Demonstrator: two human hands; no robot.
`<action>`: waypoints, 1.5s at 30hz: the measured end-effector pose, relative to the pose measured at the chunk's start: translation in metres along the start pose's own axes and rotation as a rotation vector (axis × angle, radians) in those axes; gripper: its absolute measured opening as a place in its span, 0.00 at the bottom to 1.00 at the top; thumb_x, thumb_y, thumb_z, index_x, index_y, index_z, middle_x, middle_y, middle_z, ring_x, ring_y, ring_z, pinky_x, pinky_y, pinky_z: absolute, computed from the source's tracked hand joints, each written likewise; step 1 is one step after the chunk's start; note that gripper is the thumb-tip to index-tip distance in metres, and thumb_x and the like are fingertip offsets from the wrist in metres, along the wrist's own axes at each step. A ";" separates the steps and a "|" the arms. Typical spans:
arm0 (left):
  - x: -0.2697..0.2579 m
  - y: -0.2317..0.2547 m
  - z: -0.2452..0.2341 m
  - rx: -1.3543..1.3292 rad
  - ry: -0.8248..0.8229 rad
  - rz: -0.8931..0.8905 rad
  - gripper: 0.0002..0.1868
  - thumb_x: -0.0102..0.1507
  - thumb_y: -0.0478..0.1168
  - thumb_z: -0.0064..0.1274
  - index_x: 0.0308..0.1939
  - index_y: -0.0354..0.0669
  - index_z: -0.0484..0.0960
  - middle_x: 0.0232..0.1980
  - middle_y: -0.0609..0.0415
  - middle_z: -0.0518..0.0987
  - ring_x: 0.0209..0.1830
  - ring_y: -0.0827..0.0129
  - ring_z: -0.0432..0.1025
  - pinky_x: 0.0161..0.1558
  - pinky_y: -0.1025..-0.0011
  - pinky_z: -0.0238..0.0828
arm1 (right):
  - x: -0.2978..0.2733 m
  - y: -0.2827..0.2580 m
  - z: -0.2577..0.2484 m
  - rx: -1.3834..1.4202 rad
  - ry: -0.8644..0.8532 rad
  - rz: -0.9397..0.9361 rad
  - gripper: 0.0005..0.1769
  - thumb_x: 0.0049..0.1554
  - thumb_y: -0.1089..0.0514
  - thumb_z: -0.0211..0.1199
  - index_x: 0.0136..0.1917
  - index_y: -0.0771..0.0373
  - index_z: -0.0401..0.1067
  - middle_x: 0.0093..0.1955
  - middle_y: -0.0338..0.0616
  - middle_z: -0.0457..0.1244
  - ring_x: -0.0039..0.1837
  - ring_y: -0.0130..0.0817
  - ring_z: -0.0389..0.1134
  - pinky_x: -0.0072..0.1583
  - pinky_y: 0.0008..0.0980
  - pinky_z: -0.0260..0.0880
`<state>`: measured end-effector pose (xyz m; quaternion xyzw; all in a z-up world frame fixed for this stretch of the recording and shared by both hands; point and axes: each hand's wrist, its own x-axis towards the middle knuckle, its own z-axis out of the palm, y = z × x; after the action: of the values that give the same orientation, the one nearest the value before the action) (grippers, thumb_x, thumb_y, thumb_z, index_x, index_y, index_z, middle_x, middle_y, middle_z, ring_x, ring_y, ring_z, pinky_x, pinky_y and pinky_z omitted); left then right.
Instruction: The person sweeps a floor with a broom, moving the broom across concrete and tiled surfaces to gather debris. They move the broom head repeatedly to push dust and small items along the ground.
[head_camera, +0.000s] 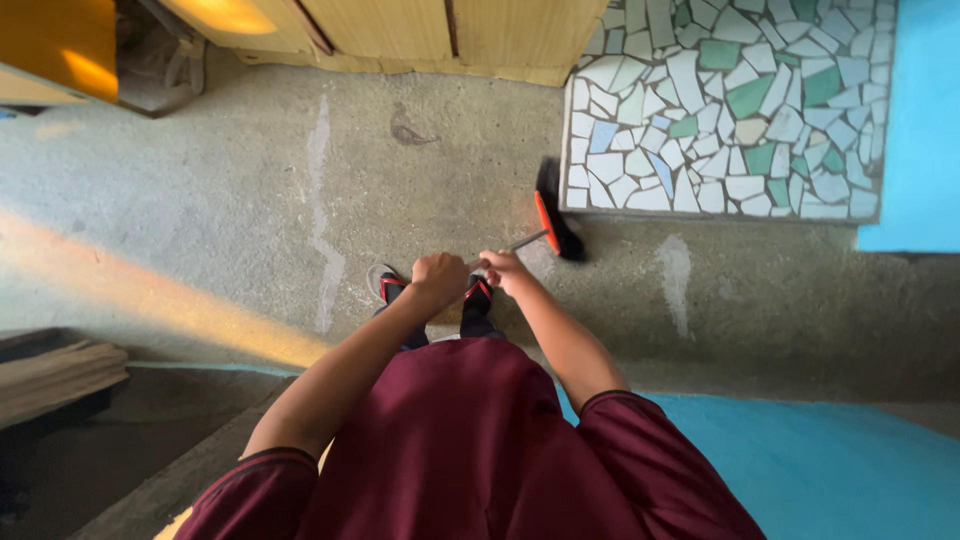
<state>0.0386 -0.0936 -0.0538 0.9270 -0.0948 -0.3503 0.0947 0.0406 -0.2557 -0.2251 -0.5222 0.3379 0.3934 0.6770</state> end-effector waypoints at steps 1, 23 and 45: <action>-0.004 -0.006 0.006 0.051 0.002 0.013 0.15 0.65 0.44 0.48 0.40 0.41 0.88 0.42 0.42 0.85 0.44 0.50 0.82 0.42 0.56 0.79 | 0.002 0.000 0.006 0.065 -0.037 0.021 0.13 0.58 0.56 0.61 0.35 0.64 0.68 0.27 0.44 0.60 0.27 0.31 0.61 0.30 0.32 0.61; -0.108 -0.065 -0.054 0.062 0.212 -0.147 0.14 0.66 0.46 0.46 0.35 0.47 0.86 0.31 0.48 0.84 0.28 0.57 0.80 0.27 0.58 0.74 | 0.024 0.002 0.117 -0.079 -0.350 0.092 0.09 0.57 0.53 0.59 0.42 0.57 0.63 0.30 0.37 0.55 0.28 0.29 0.59 0.32 0.34 0.65; -0.036 -0.045 0.012 -0.172 0.078 -0.181 0.24 0.67 0.55 0.41 0.39 0.42 0.88 0.40 0.41 0.85 0.41 0.46 0.81 0.44 0.52 0.77 | 0.002 0.013 0.038 -0.291 -0.089 -0.063 0.19 0.61 0.45 0.57 0.59 0.58 0.72 0.41 0.37 0.65 0.33 0.25 0.65 0.34 0.28 0.67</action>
<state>0.0085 -0.0425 -0.0508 0.9332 0.0234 -0.3278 0.1457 0.0317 -0.2163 -0.2246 -0.6073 0.2305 0.4396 0.6203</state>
